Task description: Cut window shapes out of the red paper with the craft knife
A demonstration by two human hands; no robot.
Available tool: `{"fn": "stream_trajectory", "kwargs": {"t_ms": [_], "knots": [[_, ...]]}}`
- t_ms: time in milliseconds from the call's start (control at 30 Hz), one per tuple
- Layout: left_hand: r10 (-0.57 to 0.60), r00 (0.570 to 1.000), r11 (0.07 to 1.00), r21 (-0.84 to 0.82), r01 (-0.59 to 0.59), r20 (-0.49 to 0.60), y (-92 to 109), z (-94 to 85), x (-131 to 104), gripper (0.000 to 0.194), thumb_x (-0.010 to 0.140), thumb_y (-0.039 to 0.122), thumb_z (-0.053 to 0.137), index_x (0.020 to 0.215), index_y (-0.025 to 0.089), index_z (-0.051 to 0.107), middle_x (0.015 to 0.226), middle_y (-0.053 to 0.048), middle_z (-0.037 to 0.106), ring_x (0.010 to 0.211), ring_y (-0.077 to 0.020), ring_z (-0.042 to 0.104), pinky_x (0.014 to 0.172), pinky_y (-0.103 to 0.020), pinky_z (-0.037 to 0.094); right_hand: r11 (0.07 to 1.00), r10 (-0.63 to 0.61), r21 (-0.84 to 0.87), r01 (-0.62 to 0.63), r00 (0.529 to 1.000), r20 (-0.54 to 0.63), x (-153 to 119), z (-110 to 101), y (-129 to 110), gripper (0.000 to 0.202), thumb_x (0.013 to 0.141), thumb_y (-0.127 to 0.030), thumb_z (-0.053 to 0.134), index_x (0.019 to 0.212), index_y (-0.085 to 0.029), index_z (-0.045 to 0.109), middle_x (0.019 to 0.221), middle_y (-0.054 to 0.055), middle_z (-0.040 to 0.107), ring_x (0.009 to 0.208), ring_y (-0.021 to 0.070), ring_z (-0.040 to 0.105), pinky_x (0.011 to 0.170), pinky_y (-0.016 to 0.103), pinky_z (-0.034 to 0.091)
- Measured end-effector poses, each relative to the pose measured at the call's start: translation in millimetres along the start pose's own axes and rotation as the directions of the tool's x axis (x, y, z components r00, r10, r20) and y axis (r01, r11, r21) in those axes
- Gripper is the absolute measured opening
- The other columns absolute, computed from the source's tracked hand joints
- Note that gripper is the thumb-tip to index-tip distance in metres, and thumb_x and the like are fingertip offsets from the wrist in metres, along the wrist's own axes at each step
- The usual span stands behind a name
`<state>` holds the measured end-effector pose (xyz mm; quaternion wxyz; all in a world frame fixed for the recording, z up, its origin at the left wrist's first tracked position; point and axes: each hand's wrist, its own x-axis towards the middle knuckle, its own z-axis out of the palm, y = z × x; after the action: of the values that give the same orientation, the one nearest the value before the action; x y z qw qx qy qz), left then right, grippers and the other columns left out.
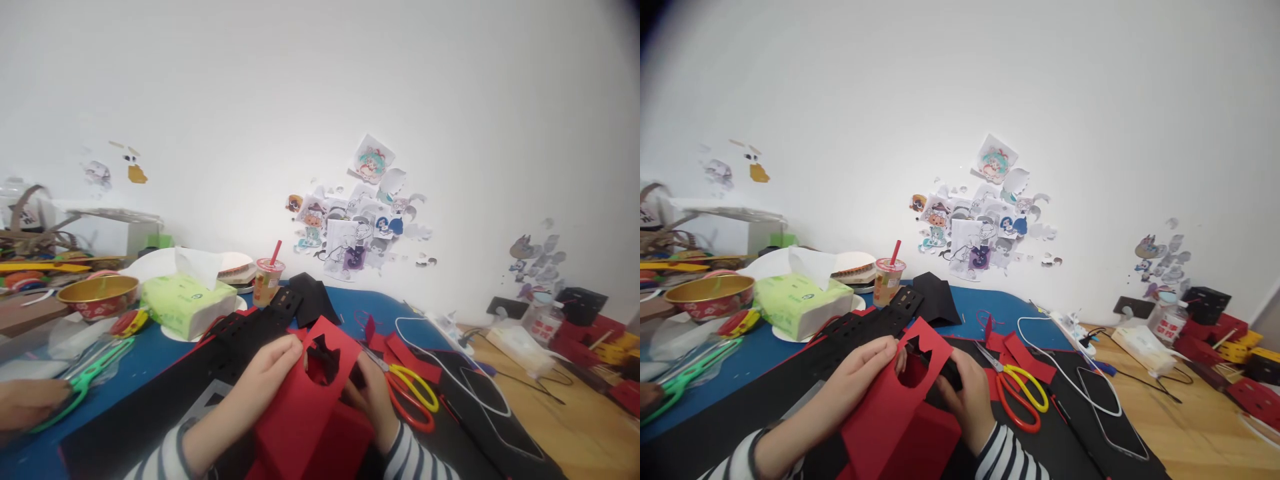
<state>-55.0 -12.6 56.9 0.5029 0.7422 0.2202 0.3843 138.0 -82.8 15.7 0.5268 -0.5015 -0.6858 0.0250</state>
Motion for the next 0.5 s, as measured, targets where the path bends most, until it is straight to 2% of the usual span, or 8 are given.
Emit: {"fn": "stream_trajectory", "kwargs": {"t_ms": [200,367,500], "knots": [[0.006,1.000,1.000,0.001,-0.006,0.010,-0.6,0.8,0.3,0.040,0.087,0.050,0.039,0.064,0.018,0.047,0.067,0.001,0.049,0.066,-0.0151,0.046,0.066,-0.026,0.038,1.000,-0.018,0.003,0.018,1.000,0.001,-2.1,0.9,-4.2,0.029,0.089,-0.035,0.055,0.115,-0.023,0.059,0.108,0.010,0.070,0.104,0.0275,0.065,0.093,0.040,0.051],[0.009,1.000,1.000,-0.003,-0.009,0.029,-1.7,1.7,-0.7,0.039,0.086,0.049,0.040,0.063,0.018,0.047,0.067,0.001,0.050,0.068,-0.0158,0.047,0.067,-0.026,0.038,0.999,-0.023,-0.021,0.024,0.999,0.024,-3.3,1.5,-8.2,0.033,0.088,-0.034,0.057,0.119,-0.022,0.060,0.111,0.012,0.069,0.106,0.0294,0.064,0.091,0.041,0.053],[0.002,0.999,0.999,-0.036,-0.001,0.033,-0.8,3.1,-1.8,0.038,0.085,0.050,0.041,0.065,0.018,0.047,0.070,0.001,0.051,0.069,-0.0158,0.048,0.069,-0.026,0.040,0.999,-0.037,-0.002,0.037,0.999,-0.015,-2.4,0.8,-12.0,0.033,0.090,-0.034,0.054,0.120,-0.023,0.060,0.113,0.012,0.069,0.103,0.0286,0.066,0.087,0.040,0.055]]}}
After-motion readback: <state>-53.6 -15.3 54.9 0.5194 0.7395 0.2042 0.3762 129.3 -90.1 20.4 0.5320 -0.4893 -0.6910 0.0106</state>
